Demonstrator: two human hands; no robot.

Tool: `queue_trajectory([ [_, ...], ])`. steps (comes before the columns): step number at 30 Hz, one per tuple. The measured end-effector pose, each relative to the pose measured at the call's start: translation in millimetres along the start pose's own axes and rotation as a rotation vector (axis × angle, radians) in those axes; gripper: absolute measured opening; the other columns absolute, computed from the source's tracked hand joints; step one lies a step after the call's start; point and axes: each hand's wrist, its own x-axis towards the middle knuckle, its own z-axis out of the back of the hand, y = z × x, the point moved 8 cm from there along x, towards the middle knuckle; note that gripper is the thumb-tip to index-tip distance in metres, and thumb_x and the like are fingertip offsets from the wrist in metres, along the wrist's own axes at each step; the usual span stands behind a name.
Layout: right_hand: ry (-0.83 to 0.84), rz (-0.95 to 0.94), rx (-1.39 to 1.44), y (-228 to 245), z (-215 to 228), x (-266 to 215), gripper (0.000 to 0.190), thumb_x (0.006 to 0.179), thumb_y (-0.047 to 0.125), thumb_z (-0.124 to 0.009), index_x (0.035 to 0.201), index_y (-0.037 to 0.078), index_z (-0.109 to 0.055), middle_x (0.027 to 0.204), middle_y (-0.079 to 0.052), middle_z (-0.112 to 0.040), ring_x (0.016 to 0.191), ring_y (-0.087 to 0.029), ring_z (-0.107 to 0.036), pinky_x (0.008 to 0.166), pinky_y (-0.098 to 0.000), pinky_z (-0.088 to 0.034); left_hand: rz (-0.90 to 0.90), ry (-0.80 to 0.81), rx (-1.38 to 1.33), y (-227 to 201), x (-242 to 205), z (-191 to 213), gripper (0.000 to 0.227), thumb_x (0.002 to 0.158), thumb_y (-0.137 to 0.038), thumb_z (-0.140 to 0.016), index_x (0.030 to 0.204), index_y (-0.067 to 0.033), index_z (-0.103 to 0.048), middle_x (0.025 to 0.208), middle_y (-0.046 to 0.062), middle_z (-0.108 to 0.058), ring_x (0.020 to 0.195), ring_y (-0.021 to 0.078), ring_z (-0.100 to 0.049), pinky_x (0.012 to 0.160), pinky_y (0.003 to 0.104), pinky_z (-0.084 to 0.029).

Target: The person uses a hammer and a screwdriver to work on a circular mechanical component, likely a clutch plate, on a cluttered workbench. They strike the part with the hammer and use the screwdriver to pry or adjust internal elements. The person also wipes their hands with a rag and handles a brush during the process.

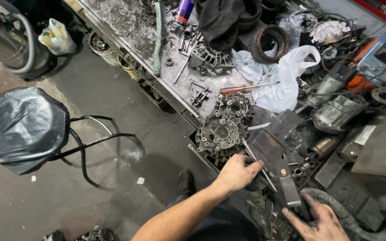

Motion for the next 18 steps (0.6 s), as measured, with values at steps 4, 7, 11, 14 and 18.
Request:
queue_trajectory([
  [4, -0.022, 0.059, -0.01, 0.9, 6.9, -5.3, 0.077, 0.07, 0.025, -0.091, 0.134, -0.002, -0.058, 0.107, -0.019, -0.081, 0.099, -0.025, -0.082, 0.094, -0.0394, -0.061, -0.024, 0.013, 0.0, 2.7, 6.1, -11.4, 0.042, 0.094, -0.038, -0.066, 0.11, -0.0005, -0.076, 0.093, 0.012, -0.077, 0.082, 0.0188, -0.073, 0.079, 0.032, -0.056],
  [7, -0.133, 0.004, -0.025, -19.7, 17.9, -8.1, 0.078, 0.067, 0.023, -0.095, 0.133, -0.002, -0.062, 0.111, -0.021, -0.078, 0.105, -0.029, -0.078, 0.099, -0.0431, -0.059, 0.024, 0.028, -0.364, 7.5, 12.2, -20.8, 0.04, 0.097, -0.034, -0.067, 0.11, 0.0029, -0.076, 0.088, 0.007, -0.075, 0.07, 0.0141, -0.065, 0.064, 0.03, -0.054],
  [11, -0.238, 0.093, 0.781, 0.3, 27.1, -15.4, 0.068, 0.071, 0.015, -0.086, 0.128, 0.004, -0.05, 0.122, -0.032, -0.068, 0.111, -0.043, -0.067, 0.091, -0.0502, -0.056, 0.133, 0.032, -0.646, 7.7, 12.2, -23.6, 0.03, 0.098, -0.032, -0.067, 0.106, -0.0033, -0.069, 0.08, 0.002, -0.07, 0.057, 0.0096, -0.058, 0.045, 0.027, -0.043],
  [14, -0.271, 0.222, 1.322, 70.4, 35.5, -20.8, 0.044, 0.09, 0.028, -0.084, 0.098, 0.006, -0.047, 0.117, -0.034, -0.067, 0.106, -0.042, -0.065, 0.084, -0.0489, -0.058, 0.144, 0.052, -0.789, -5.5, 9.3, -16.9, 0.026, 0.099, -0.03, -0.068, 0.103, -0.0046, -0.065, 0.078, 0.003, -0.069, 0.053, 0.0105, -0.056, 0.042, 0.027, -0.04],
  [18, -0.293, 1.044, 0.583, 209.2, 59.4, -35.1, 0.063, 0.066, 0.006, -0.087, 0.11, 0.016, -0.043, 0.122, -0.015, -0.064, 0.123, -0.029, -0.057, 0.102, -0.0446, -0.057, 0.132, 0.12, -0.827, -12.3, 15.2, -8.7, 0.029, 0.095, -0.031, -0.067, 0.103, -0.0032, -0.063, 0.078, 0.006, -0.072, 0.049, 0.0134, -0.056, 0.039, 0.026, -0.038],
])
